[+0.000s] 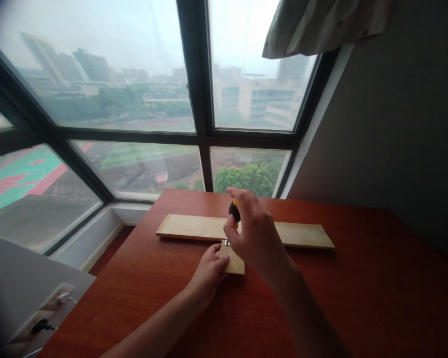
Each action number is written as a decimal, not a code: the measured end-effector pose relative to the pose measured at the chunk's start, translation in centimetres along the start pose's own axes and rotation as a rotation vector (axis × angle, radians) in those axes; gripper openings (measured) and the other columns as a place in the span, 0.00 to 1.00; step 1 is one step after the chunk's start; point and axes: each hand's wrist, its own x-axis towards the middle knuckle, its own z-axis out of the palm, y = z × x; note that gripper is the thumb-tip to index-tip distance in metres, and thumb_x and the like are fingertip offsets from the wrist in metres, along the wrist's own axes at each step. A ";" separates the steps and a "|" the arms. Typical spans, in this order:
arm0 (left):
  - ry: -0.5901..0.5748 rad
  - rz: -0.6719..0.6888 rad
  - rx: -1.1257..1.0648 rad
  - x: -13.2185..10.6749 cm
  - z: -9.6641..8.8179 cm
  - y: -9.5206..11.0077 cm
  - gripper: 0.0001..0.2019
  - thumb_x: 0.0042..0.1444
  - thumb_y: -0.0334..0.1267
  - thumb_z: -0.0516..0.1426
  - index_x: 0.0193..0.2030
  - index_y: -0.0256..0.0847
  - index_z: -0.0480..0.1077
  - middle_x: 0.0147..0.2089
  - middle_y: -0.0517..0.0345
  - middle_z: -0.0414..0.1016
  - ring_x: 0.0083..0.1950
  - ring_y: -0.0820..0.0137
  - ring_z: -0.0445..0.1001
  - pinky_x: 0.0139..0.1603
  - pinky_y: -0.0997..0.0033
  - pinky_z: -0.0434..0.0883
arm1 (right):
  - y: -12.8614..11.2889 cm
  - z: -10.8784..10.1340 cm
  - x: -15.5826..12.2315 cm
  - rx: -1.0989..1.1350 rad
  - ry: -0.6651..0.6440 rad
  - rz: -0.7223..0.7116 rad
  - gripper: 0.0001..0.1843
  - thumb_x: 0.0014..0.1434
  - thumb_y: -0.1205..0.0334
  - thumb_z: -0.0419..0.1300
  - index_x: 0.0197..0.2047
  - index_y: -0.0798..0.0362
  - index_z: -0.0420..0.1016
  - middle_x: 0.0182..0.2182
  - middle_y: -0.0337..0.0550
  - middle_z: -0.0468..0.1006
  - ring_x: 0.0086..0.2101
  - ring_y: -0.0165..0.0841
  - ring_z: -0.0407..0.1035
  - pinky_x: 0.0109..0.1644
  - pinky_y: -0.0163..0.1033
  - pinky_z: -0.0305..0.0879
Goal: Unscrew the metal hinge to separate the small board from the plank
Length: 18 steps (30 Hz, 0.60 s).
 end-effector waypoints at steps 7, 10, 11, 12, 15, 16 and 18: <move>0.006 -0.006 0.017 -0.1 0.1 0.1 0.16 0.50 0.29 0.59 0.46 0.37 0.63 0.43 0.47 0.76 0.40 0.64 0.77 0.40 0.67 0.73 | 0.0 0.0 -0.2 -0.149 -0.027 0.064 0.22 0.61 0.58 0.55 0.58 0.48 0.63 0.49 0.47 0.74 0.45 0.42 0.71 0.46 0.47 0.70; 0.006 -0.005 0.030 0.0 0.1 0.0 0.16 0.50 0.29 0.59 0.46 0.37 0.63 0.43 0.47 0.76 0.40 0.64 0.77 0.40 0.67 0.74 | 0.2 0.0 -0.2 -0.133 -0.005 0.054 0.21 0.62 0.61 0.54 0.59 0.47 0.62 0.46 0.45 0.75 0.44 0.40 0.71 0.47 0.46 0.69; 0.006 -0.005 0.031 0.0 0.1 0.0 0.16 0.50 0.29 0.59 0.46 0.37 0.63 0.43 0.47 0.76 0.40 0.64 0.77 0.39 0.68 0.74 | 0.2 -0.1 -0.1 -0.106 0.000 0.049 0.22 0.61 0.63 0.53 0.59 0.47 0.61 0.46 0.45 0.75 0.44 0.39 0.71 0.47 0.45 0.69; 0.007 -0.005 0.031 0.0 0.1 0.0 0.16 0.50 0.29 0.59 0.46 0.37 0.63 0.44 0.47 0.76 0.39 0.65 0.77 0.39 0.68 0.73 | 0.1 -0.1 -0.1 -0.075 0.004 0.047 0.24 0.60 0.66 0.53 0.60 0.48 0.60 0.47 0.45 0.74 0.45 0.38 0.70 0.48 0.45 0.68; 0.005 -0.006 0.021 -0.1 0.1 0.1 0.16 0.50 0.29 0.59 0.46 0.37 0.63 0.44 0.47 0.76 0.39 0.65 0.77 0.38 0.69 0.73 | -0.1 -0.2 -0.1 -0.003 0.002 0.040 0.27 0.57 0.70 0.53 0.60 0.49 0.59 0.50 0.46 0.72 0.48 0.37 0.69 0.51 0.43 0.67; 0.005 -0.006 0.018 -0.1 0.1 0.1 0.16 0.50 0.29 0.59 0.46 0.37 0.63 0.44 0.46 0.76 0.40 0.65 0.77 0.38 0.69 0.73 | -0.1 -0.2 -0.1 0.001 -0.006 0.038 0.27 0.57 0.70 0.53 0.60 0.50 0.59 0.51 0.47 0.72 0.49 0.37 0.68 0.51 0.43 0.67; 0.006 -0.008 0.014 -0.2 0.2 0.1 0.16 0.50 0.29 0.60 0.46 0.37 0.63 0.44 0.46 0.76 0.40 0.65 0.77 0.38 0.69 0.73 | -0.1 -0.3 -0.1 -0.048 -0.018 0.049 0.26 0.58 0.67 0.53 0.60 0.50 0.59 0.52 0.47 0.71 0.48 0.39 0.69 0.49 0.44 0.68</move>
